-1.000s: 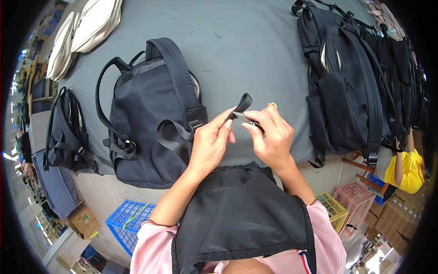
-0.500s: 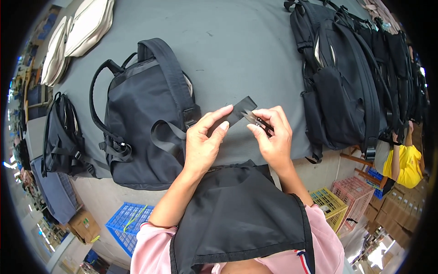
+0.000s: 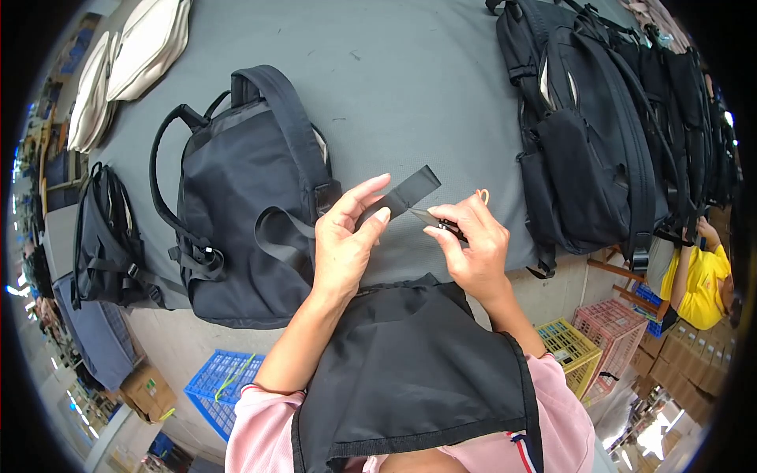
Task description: The recorder uses small clippers to trim loose threads from various parts of a black backpack, including the straps and handle, while working at a large factory table.
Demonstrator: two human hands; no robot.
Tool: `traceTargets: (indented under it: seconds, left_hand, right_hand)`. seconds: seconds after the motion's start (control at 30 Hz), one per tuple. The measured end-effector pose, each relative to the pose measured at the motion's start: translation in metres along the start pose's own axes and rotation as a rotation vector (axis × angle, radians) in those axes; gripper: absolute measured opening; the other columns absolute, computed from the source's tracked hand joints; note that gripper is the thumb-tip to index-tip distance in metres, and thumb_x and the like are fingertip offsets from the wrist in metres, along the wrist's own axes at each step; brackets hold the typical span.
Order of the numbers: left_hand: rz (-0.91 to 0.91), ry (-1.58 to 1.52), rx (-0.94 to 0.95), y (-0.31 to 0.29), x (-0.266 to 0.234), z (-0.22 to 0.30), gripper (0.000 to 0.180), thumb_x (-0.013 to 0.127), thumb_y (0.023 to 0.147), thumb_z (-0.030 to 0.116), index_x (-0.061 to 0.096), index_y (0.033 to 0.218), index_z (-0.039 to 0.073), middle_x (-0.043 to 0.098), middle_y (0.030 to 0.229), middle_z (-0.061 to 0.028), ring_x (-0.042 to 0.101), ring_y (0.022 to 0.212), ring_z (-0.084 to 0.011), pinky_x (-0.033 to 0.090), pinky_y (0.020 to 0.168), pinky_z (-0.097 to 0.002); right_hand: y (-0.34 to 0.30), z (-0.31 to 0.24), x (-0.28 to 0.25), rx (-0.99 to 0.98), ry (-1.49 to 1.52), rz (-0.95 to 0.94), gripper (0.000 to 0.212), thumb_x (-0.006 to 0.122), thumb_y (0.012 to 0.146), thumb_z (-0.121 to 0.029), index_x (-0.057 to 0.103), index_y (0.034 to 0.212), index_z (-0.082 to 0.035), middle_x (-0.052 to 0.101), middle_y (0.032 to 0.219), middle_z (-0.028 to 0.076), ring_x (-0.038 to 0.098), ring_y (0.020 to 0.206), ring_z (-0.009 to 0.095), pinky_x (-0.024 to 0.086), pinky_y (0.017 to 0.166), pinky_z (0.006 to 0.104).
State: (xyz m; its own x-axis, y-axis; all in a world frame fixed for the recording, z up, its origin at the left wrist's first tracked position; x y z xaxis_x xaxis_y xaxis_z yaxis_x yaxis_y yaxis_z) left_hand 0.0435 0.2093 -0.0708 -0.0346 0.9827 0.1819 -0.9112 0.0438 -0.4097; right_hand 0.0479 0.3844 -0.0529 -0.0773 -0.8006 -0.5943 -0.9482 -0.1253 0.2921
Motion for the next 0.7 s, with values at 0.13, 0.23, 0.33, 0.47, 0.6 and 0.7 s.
traceTargets:
  seconds: [0.13,0.23,0.33,0.47,0.6,0.7]
  left_hand:
    - [0.006,-0.009,0.005,0.0,-0.001,0.0,0.035,0.061,0.086,0.003,0.06,0.121,0.006,0.062,0.115,-0.0055,0.054,0.087,-0.0035,0.041,0.061,-0.018]
    - [0.011,0.001,0.0,-0.002,0.001,0.002,0.034,0.061,0.086,0.002,0.061,0.12,0.006,0.062,0.115,-0.0047,0.054,0.089,-0.0035,0.041,0.061,-0.0177]
    - [0.008,-0.009,-0.02,-0.003,0.001,0.003,0.034,0.06,0.085,0.001,0.061,0.119,0.006,0.063,0.114,-0.0041,0.054,0.09,-0.0038,0.04,0.061,-0.0175]
    - [0.003,-0.061,-0.034,0.0,0.0,0.006,0.037,0.062,0.082,-0.002,0.061,0.119,0.004,0.062,0.112,-0.0049,0.051,0.076,-0.0011,0.035,0.057,-0.0167]
    - [-0.012,-0.073,-0.064,0.004,0.001,0.005,0.038,0.062,0.082,-0.003,0.06,0.119,0.004,0.062,0.111,-0.0047,0.051,0.076,-0.0012,0.035,0.057,-0.0164]
    - [0.009,-0.056,-0.045,0.005,0.002,0.007,0.038,0.062,0.082,-0.004,0.06,0.119,0.004,0.062,0.111,-0.0047,0.051,0.078,-0.0016,0.036,0.057,-0.0162]
  right_hand:
    - [0.002,0.0,-0.006,0.039,0.022,0.017,0.022,0.073,0.071,-0.008,0.065,0.091,-0.007,0.054,0.074,0.004,0.054,0.057,0.02,0.042,0.053,0.0313]
    - [0.005,0.001,-0.005,0.025,-0.027,-0.05,0.026,0.074,0.069,-0.002,0.065,0.093,-0.003,0.056,0.077,0.008,0.054,0.059,0.018,0.044,0.055,0.0284]
    - [0.007,0.001,-0.002,-0.028,-0.049,-0.074,0.027,0.075,0.068,-0.003,0.065,0.093,-0.004,0.057,0.076,0.007,0.054,0.059,0.019,0.043,0.054,0.0276]
    - [0.008,-0.001,-0.003,-0.163,-0.162,-0.054,0.026,0.074,0.068,-0.01,0.064,0.092,-0.008,0.056,0.076,0.003,0.051,0.056,0.021,0.04,0.053,0.0325]
    - [0.01,0.0,-0.007,-0.202,-0.188,-0.063,0.027,0.075,0.066,-0.008,0.065,0.091,-0.008,0.057,0.074,0.003,0.051,0.057,0.021,0.04,0.053,0.0312]
    - [0.01,0.006,-0.009,-0.098,0.02,-0.058,0.024,0.075,0.066,-0.006,0.065,0.088,-0.008,0.057,0.072,0.003,0.052,0.058,0.02,0.04,0.055,0.0304]
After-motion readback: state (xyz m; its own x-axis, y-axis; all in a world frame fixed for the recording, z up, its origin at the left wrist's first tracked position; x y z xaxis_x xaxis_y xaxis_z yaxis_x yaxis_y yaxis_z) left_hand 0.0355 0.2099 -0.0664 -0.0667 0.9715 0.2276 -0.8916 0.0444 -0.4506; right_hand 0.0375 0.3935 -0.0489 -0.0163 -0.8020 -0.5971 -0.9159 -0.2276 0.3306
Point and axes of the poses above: each hand's wrist, its own y-axis towards the middle knuckle, its own x-axis out of the palm, z = x × y, the point moved 3 cm from there along y, towards the middle knuckle
